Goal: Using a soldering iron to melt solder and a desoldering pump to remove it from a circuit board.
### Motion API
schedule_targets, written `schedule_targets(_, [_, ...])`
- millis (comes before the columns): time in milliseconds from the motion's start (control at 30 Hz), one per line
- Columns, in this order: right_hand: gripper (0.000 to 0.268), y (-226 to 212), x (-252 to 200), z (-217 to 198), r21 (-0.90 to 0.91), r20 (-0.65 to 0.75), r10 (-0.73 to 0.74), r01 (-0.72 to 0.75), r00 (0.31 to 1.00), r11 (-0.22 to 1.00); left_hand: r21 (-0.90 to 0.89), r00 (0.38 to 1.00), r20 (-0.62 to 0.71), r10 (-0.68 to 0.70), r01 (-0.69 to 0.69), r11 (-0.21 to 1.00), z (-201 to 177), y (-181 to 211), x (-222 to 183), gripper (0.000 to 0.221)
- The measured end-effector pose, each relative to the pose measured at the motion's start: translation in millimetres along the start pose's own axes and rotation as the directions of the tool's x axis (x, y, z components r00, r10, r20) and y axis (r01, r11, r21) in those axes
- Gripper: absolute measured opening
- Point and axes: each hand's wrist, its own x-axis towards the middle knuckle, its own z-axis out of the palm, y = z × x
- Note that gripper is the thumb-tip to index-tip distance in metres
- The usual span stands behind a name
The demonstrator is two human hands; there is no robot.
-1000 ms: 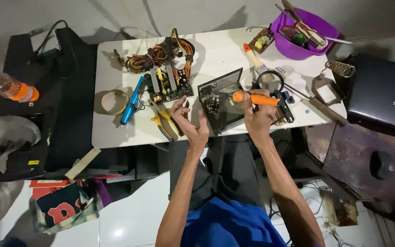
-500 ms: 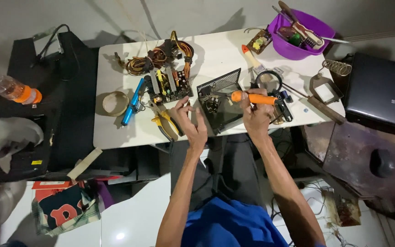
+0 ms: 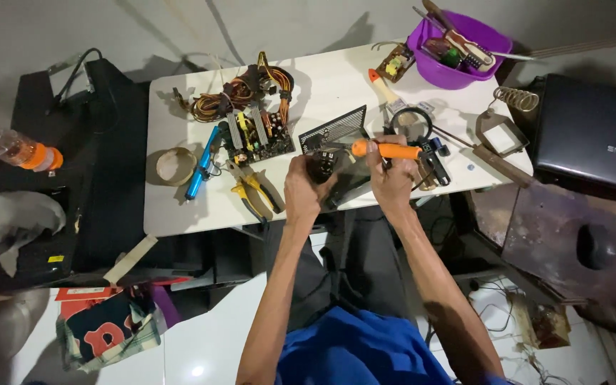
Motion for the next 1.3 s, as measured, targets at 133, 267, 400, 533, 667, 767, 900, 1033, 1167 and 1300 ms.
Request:
schedule_targets(133, [0.016, 6, -1, -1, 0.010, 0.002, -0.010, 0.010, 1.000, 1.000, 0.123, 1.000, 0.021, -0.010, 0.007, 0.992, -1, 9, 1, 0.049])
schedule_targets(267, [0.018, 3, -2, 1, 0.020, 0.002, -0.009, 0.009, 1.000, 1.000, 0.136, 0.999, 0.036, 0.021, -0.025, 0.990, -2, 9, 2, 0.045])
schedule_targets(400, [0.017, 12, -5, 4, 0.040, -0.015, 0.014, -0.013, 1.000, 0.999, 0.082, 1.000, 0.028, 0.012, -0.014, 0.997, -8, 17, -4, 0.031])
schedule_targets(533, [0.019, 11, -5, 5, 0.088, -0.039, 0.032, -0.028, 0.999, 0.996, 0.115, 0.999, 0.030, 0.042, -0.045, 0.992, -9, 16, -9, 0.030])
schedule_targets(667, [0.017, 6, -1, -1, 0.181, -0.017, 0.099, -0.094, 0.995, 0.979, 0.121, 0.989, 0.000, 0.147, -0.146, 0.982, -5, 6, -11, 0.027])
schedule_targets(767, [0.017, 10, -1, -2, 0.193, -0.018, 0.103, -0.098, 0.994, 0.976, 0.127, 0.982, -0.032, 0.184, -0.179, 0.976, -7, 4, -14, 0.026])
schedule_targets(900, [0.019, 12, -2, 0, 0.267, -0.009, 0.104, -0.098, 0.995, 0.959, 0.030, 0.974, -0.091, 0.207, -0.205, 0.978, -16, 3, -16, 0.024])
schedule_targets(1033, [0.019, 4, -1, -1, 0.334, -0.016, 0.136, -0.123, 0.991, 0.934, -0.035, 0.982, -0.122, 0.142, -0.148, 0.988, -21, 6, -16, 0.021])
schedule_targets(1167, [0.018, -3, 3, -4, 0.304, 0.004, 0.138, -0.132, 0.990, 0.943, -0.108, 0.985, -0.163, 0.052, -0.070, 0.992, -20, 2, -17, 0.021])
schedule_targets(1300, [0.019, -4, 3, -4, 0.311, 0.009, 0.145, -0.141, 0.989, 0.940, -0.139, 0.992, -0.121, -0.019, 0.002, 0.990, -18, -2, -17, 0.020])
